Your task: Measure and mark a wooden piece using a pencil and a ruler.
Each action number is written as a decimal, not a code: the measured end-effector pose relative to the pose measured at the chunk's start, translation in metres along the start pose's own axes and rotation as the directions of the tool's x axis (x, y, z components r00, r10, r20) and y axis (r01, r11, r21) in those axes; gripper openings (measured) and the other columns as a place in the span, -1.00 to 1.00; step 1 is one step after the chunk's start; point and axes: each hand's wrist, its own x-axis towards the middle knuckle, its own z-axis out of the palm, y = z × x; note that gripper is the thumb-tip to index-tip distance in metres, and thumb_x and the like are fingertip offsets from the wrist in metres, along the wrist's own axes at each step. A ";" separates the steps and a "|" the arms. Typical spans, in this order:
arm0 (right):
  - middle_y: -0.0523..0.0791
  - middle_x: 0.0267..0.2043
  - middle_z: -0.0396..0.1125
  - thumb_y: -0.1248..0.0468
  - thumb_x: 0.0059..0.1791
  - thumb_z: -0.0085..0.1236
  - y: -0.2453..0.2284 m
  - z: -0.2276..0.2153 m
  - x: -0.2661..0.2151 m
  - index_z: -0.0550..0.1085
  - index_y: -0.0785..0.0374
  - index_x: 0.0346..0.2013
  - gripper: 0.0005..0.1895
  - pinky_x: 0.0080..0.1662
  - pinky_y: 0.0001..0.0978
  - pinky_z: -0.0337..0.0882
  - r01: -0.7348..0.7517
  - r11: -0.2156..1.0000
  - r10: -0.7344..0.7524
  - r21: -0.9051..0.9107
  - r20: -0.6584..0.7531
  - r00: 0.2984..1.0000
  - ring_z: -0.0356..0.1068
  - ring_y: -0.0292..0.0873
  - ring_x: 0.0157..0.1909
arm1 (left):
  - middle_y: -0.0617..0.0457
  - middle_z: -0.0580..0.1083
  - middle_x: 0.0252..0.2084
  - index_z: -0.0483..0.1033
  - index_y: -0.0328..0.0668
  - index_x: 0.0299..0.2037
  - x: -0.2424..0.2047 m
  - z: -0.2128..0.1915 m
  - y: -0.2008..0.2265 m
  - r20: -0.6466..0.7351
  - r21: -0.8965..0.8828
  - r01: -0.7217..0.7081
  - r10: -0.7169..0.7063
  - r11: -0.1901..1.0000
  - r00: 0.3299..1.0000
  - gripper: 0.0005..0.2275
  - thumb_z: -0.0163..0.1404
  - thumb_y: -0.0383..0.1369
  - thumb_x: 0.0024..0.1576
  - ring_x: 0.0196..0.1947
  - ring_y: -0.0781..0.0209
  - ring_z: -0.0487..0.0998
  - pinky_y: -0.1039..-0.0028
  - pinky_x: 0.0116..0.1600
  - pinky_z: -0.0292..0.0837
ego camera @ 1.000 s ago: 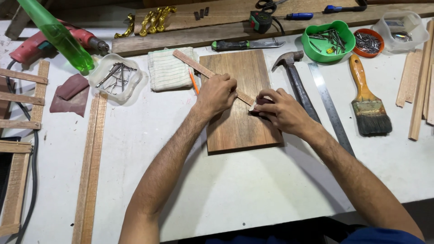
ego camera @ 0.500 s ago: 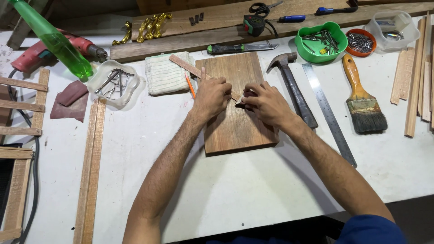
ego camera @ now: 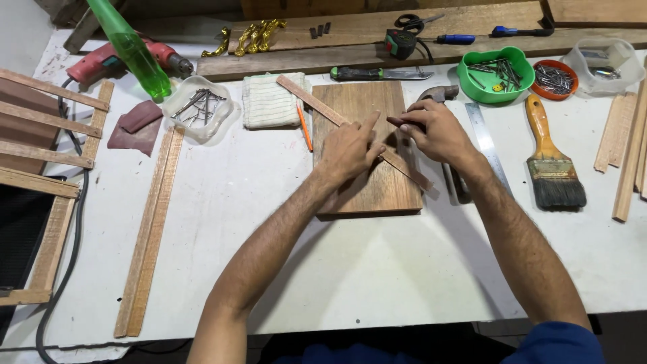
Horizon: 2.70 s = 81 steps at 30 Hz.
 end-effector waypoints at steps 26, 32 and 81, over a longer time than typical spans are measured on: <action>0.00 0.14 0.35 0.15 0.04 0.22 -0.088 0.040 -0.044 0.62 0.08 0.02 -0.73 0.17 -0.11 0.39 0.101 0.994 -0.102 0.043 0.032 0.994 0.32 0.01 0.18 | -0.01 0.51 -0.25 0.59 -0.19 -0.24 -0.125 -0.040 -0.024 -0.011 -0.067 -0.219 0.218 0.974 0.976 -0.80 0.20 -0.24 0.10 -0.14 0.11 0.48 0.27 0.00 0.46; -0.03 0.16 0.34 0.16 0.04 0.23 -0.095 0.049 -0.055 0.63 0.11 -0.04 -0.77 0.17 -0.09 0.39 0.171 0.982 -0.170 -0.076 0.014 0.985 0.33 0.01 0.17 | 0.07 0.52 -0.16 0.57 -0.10 -0.14 -0.094 -0.026 -0.049 0.086 -0.032 -0.166 0.168 0.986 0.982 -0.76 0.18 -0.18 0.10 -0.05 0.17 0.47 0.26 0.12 0.45; -0.09 0.08 0.37 0.23 0.02 0.27 -0.025 0.060 0.037 0.66 0.02 -0.06 -0.80 0.08 -0.15 0.41 0.032 0.999 -0.037 -0.041 -0.141 0.989 0.35 0.00 0.05 | 0.09 0.13 0.50 0.63 0.18 0.06 0.023 -0.062 -0.046 0.541 0.171 -0.244 0.116 0.955 0.833 -0.47 0.31 0.12 -0.09 0.49 -0.11 0.03 -0.33 0.47 -0.16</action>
